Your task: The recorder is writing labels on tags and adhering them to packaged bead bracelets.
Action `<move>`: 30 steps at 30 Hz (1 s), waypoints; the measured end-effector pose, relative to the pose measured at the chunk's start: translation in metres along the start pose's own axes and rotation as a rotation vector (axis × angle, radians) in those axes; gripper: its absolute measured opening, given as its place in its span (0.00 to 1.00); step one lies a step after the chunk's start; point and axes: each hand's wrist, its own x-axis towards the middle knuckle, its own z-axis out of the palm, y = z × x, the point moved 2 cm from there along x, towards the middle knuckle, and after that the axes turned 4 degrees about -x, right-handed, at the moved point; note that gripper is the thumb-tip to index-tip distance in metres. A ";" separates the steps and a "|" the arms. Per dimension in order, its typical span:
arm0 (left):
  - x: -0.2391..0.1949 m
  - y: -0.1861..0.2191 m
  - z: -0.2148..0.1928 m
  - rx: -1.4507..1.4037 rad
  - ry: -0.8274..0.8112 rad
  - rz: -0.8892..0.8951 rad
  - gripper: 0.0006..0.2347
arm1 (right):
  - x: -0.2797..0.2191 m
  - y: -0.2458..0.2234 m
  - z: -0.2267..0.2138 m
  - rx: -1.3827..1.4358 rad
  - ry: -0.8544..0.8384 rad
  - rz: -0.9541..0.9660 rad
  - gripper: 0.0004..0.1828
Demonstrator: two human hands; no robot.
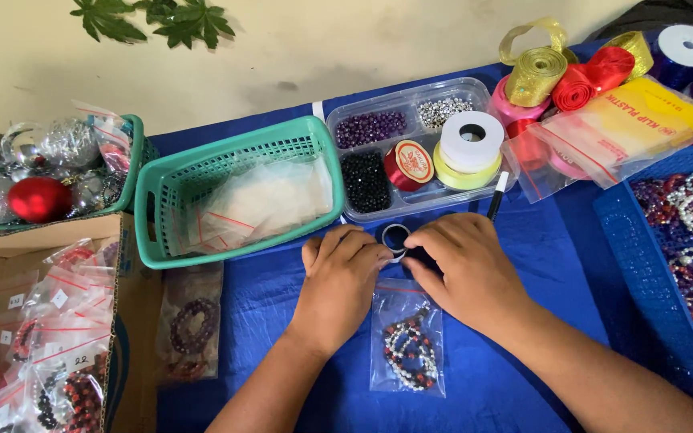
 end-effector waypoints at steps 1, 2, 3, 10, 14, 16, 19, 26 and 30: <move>0.000 0.000 0.000 0.000 0.000 -0.001 0.05 | 0.001 -0.002 -0.001 0.000 -0.001 0.000 0.15; 0.000 0.000 0.000 -0.013 -0.002 0.006 0.06 | 0.003 -0.004 -0.002 0.012 0.000 0.001 0.18; 0.000 0.000 -0.001 -0.026 -0.005 0.013 0.07 | 0.004 -0.007 -0.002 0.024 0.001 0.002 0.21; -0.002 0.002 -0.001 -0.092 0.007 0.020 0.07 | 0.002 -0.004 0.001 0.027 -0.018 0.010 0.20; -0.002 0.001 0.000 -0.106 0.000 0.004 0.08 | 0.001 -0.004 0.001 0.024 -0.013 0.013 0.18; -0.003 0.000 0.000 -0.104 0.002 0.004 0.08 | 0.000 -0.003 0.002 0.020 -0.029 0.026 0.17; -0.002 0.000 -0.001 -0.104 0.003 0.002 0.08 | -0.001 -0.003 0.003 -0.014 -0.005 0.002 0.17; -0.001 0.003 0.000 -0.111 0.022 -0.017 0.06 | -0.001 -0.004 0.006 0.046 -0.031 0.004 0.16; 0.000 0.002 0.000 -0.114 0.036 -0.101 0.06 | 0.000 -0.006 0.004 0.030 -0.038 0.015 0.14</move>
